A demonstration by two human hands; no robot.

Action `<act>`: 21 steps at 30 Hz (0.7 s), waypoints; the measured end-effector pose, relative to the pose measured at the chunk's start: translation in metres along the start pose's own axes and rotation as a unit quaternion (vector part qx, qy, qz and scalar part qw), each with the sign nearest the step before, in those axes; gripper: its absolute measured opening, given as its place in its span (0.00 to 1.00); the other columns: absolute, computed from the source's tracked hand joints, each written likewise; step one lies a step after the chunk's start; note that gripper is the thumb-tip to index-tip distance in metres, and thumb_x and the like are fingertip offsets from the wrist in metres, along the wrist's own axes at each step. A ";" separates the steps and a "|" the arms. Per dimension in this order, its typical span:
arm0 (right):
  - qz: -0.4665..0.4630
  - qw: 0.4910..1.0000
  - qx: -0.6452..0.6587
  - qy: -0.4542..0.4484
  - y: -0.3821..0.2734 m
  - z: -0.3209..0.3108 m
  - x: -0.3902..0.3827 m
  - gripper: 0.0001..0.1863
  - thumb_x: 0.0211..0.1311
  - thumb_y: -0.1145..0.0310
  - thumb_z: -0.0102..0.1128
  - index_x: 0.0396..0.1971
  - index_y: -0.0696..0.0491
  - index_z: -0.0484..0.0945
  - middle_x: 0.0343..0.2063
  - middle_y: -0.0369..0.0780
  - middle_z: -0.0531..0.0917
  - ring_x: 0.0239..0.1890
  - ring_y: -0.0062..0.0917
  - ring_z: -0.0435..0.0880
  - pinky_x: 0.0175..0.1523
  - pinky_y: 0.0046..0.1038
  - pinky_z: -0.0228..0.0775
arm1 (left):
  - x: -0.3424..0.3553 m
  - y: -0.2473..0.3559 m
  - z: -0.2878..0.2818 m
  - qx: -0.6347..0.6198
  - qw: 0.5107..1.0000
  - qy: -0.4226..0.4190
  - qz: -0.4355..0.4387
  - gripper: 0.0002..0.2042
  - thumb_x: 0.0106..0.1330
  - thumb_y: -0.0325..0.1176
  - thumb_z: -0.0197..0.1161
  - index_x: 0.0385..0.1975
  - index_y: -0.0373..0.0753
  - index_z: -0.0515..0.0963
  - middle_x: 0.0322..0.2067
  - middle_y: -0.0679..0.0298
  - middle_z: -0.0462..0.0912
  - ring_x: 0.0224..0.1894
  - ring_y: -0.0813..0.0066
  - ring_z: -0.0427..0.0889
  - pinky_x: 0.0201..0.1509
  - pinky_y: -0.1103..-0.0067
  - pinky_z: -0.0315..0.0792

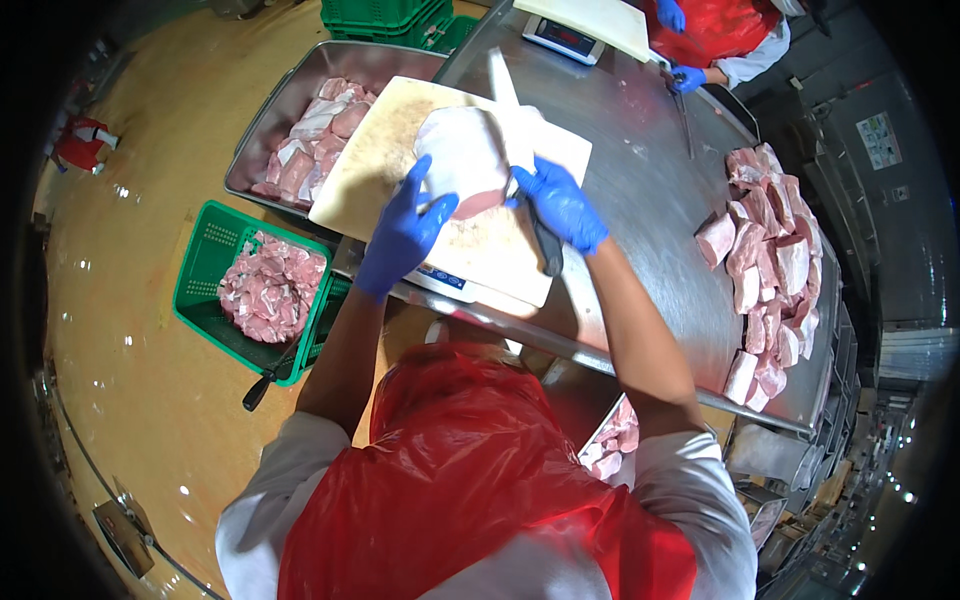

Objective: The person cuts large pieces of raw meat on a cutting board using a knife, separating fat and trimming portions. The trimmed pieces are placed into a green basket and a metal tray. The person wears blue gloves and a red apron while working at a stainless steel table.

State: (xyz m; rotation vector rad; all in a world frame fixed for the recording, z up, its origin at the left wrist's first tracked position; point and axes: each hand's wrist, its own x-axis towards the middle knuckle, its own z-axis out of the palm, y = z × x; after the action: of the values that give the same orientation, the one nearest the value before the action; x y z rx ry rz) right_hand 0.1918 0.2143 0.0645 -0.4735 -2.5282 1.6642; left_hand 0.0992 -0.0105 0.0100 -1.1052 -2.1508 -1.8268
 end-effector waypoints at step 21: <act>0.123 0.971 0.178 0.097 -0.004 -0.015 -0.056 0.13 0.78 0.61 0.51 0.38 0.56 0.73 0.25 0.40 0.82 0.20 0.22 0.81 0.28 0.24 0.75 | 0.123 -0.037 -0.039 0.307 0.833 -0.305 0.344 0.29 0.56 0.23 0.58 0.61 0.54 0.76 0.73 0.63 0.64 0.76 0.53 0.55 0.74 0.51 0.54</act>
State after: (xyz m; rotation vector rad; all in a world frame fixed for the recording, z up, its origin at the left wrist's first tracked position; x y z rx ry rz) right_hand 0.2478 0.2096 0.0807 -0.8905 -2.0398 1.9890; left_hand -0.0256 0.0098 0.0542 -2.0534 -1.9159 -0.4418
